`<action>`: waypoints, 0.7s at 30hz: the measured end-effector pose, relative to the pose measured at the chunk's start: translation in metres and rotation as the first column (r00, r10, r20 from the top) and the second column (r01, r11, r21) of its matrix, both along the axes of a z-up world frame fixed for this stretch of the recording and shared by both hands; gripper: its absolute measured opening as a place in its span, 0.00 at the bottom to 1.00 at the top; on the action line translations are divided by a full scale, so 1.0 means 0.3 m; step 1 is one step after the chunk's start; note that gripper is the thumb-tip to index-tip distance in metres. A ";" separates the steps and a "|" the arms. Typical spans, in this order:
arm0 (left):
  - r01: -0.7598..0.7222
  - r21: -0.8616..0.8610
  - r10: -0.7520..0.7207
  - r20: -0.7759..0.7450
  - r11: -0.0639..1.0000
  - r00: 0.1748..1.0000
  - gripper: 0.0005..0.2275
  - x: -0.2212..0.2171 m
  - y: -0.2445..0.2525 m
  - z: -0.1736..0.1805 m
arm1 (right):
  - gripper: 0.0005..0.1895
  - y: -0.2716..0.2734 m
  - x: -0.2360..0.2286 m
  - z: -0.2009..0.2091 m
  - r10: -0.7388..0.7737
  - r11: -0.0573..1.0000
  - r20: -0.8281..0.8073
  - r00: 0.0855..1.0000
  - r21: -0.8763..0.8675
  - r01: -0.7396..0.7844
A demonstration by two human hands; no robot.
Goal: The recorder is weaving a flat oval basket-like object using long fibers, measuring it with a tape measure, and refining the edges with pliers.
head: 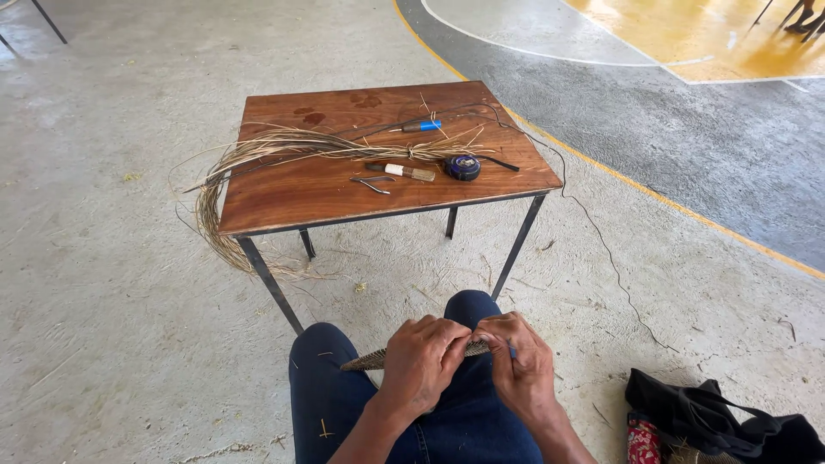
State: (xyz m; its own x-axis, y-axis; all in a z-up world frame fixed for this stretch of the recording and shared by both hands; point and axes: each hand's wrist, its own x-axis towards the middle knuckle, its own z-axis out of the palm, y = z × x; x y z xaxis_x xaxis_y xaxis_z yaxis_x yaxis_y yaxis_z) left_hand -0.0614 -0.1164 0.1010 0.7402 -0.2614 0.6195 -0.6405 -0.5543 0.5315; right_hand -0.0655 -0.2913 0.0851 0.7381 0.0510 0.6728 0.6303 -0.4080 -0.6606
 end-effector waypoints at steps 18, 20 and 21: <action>-0.180 0.046 0.172 -0.592 0.983 0.788 0.12 0.203 0.241 0.313 | 0.11 -0.228 0.303 0.216 -0.012 0.943 -0.051 0.999 0.332 0.029; -0.065 0.063 0.090 -0.627 0.996 0.774 0.10 0.337 0.276 0.204 | 0.10 -0.183 0.391 0.183 0.005 0.974 -0.162 0.987 0.226 0.032; 0.052 0.075 0.012 -0.673 0.996 0.739 0.12 0.395 0.297 0.145 | 0.09 -0.156 0.429 0.161 0.009 0.993 -0.285 0.959 0.116 0.025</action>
State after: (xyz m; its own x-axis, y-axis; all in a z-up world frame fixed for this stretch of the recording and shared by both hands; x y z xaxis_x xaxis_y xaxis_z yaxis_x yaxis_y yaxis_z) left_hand 0.0571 -0.0272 0.1444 0.9494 -0.3077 -0.0625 -0.1457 -0.6081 0.7803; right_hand 0.0633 -0.3382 0.1335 0.8996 -0.0227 0.4361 0.4066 -0.3211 -0.8554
